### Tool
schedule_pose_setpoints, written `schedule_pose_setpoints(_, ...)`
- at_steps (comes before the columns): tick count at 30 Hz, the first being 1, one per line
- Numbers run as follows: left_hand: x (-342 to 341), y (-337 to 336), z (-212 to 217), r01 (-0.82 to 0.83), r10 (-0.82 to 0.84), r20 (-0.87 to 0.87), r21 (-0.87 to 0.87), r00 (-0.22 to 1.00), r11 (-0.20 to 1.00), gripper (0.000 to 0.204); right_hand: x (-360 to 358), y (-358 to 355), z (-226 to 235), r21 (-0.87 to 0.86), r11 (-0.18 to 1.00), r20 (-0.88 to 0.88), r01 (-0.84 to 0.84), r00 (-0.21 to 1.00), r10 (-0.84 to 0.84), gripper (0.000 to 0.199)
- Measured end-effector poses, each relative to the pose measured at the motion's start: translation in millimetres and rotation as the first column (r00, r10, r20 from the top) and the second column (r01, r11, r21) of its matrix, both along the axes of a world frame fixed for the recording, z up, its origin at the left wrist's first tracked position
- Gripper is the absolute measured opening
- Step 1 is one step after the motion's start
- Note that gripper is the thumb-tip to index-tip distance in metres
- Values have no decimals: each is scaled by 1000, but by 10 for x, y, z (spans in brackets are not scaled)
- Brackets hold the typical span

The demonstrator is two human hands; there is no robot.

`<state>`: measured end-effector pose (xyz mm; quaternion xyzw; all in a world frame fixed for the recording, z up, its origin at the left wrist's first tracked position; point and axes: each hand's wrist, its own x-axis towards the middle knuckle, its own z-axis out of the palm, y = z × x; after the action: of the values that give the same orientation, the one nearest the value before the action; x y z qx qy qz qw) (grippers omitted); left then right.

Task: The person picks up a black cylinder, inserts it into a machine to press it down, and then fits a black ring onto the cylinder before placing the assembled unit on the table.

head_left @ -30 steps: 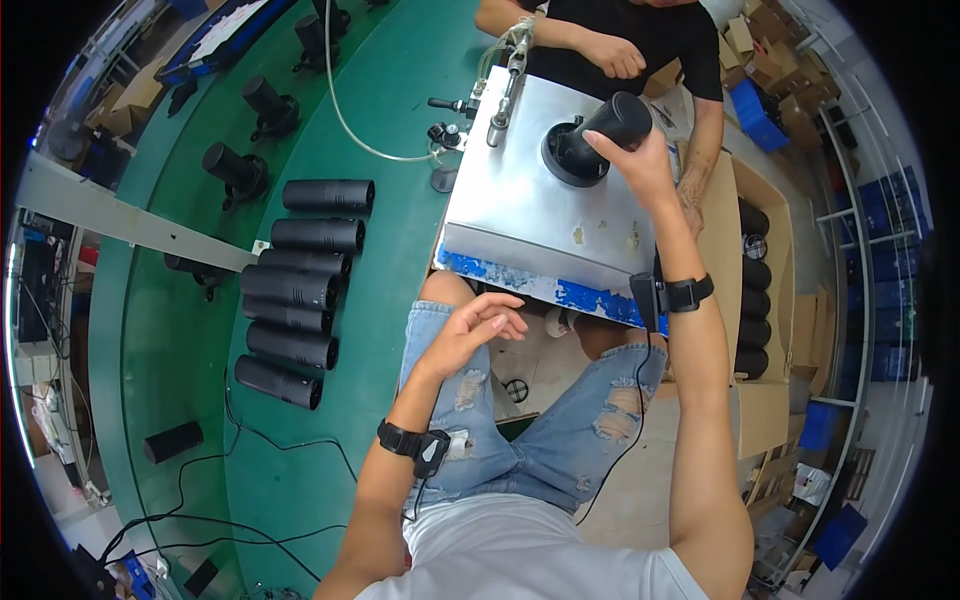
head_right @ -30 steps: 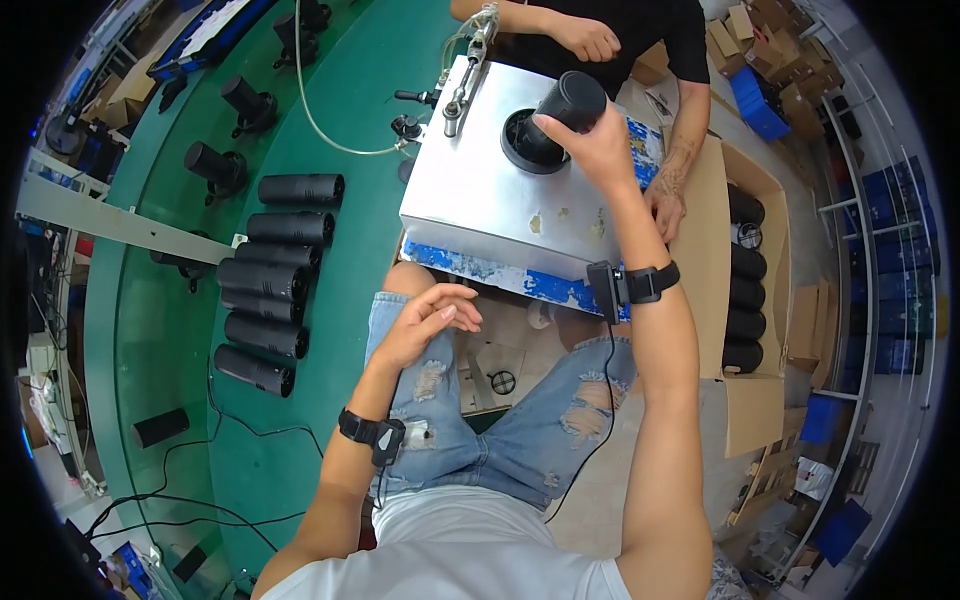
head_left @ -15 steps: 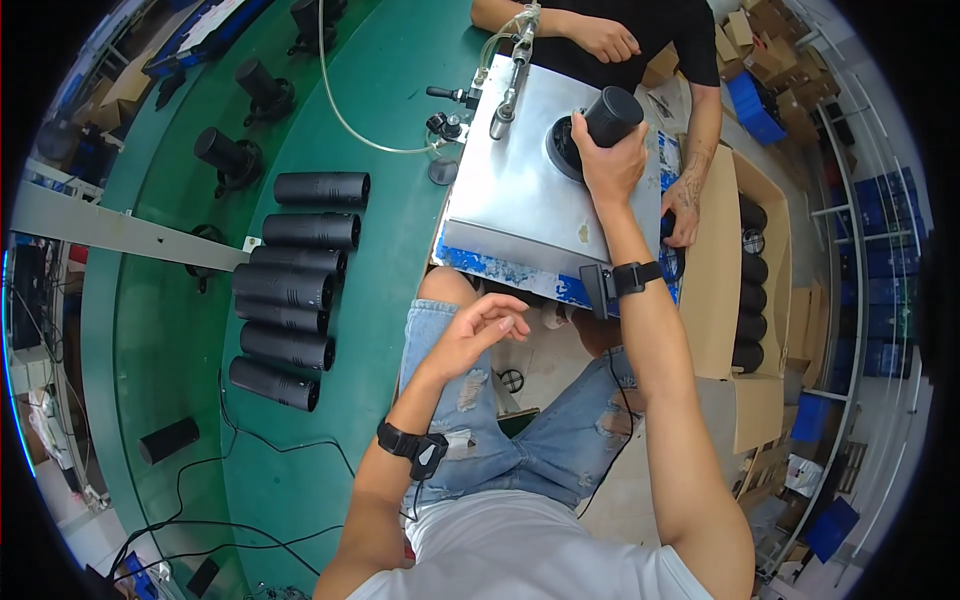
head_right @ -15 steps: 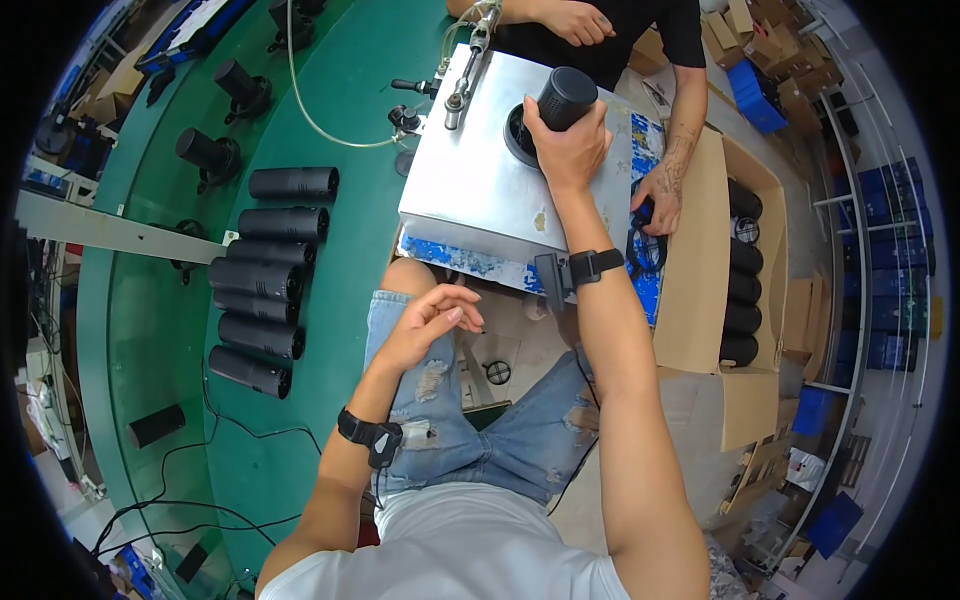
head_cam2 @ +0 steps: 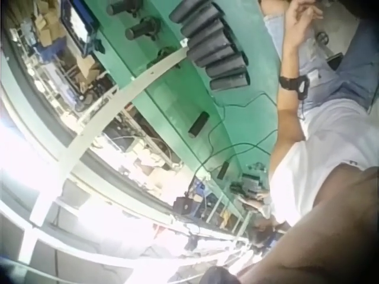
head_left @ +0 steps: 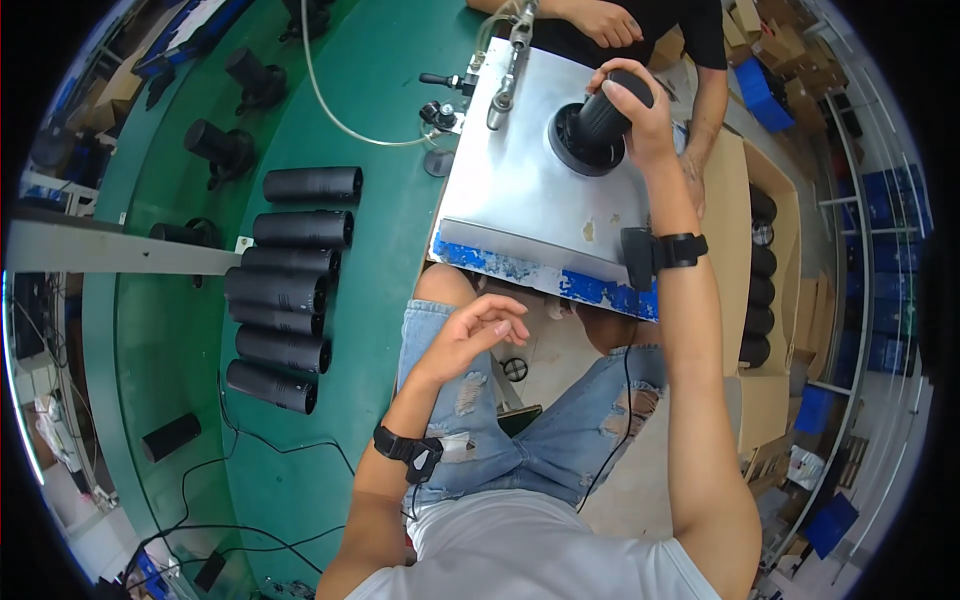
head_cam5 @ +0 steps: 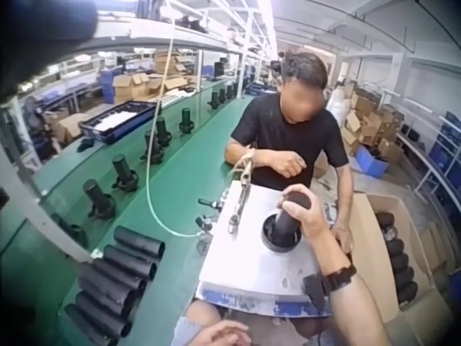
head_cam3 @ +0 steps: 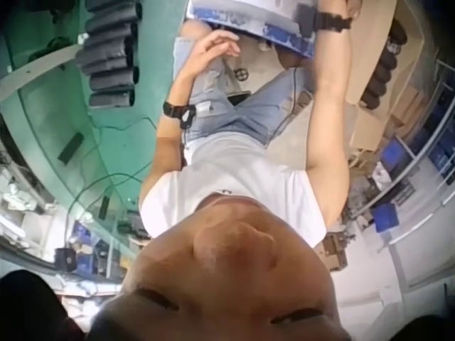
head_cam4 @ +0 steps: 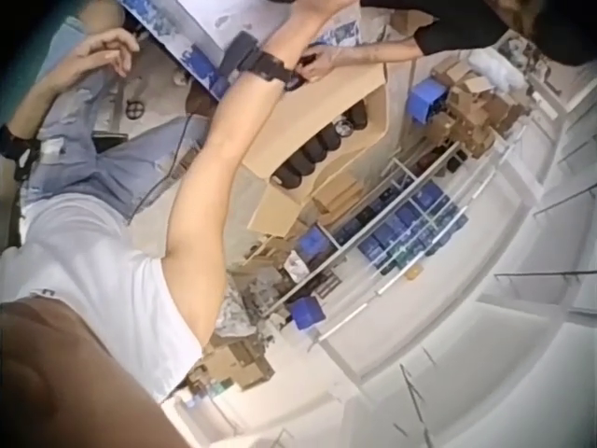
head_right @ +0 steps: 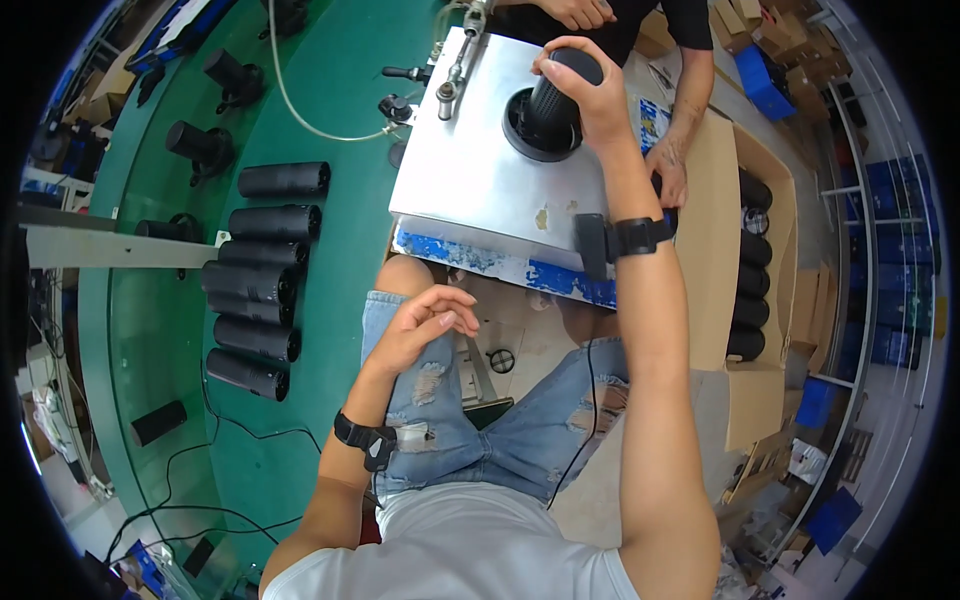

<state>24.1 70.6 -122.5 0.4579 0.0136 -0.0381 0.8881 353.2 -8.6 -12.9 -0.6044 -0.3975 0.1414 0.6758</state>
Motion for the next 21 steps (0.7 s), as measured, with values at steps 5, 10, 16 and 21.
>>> schedule_pose_setpoints(5,5,14,-10,11,-11,1,-18,1000,1000,30,269,-47,-74,60,967,10,-249,968,249,39)
schedule_pose_setpoints(10,0,31,-30,9,-10,-18,-53,1000,999,30,62,-17,-204,177,981,38,-83,996,77,30)
schedule_pose_setpoints(16,67,235,372,-131,123,46,249,991,960,23,-45,63,-214,230,967,106,106,985,-133,27)
schedule_pose_setpoints(21,1115,1112,909,-608,403,463,505,790,612,19,-2,-38,-274,233,957,130,175,969,-208,28)
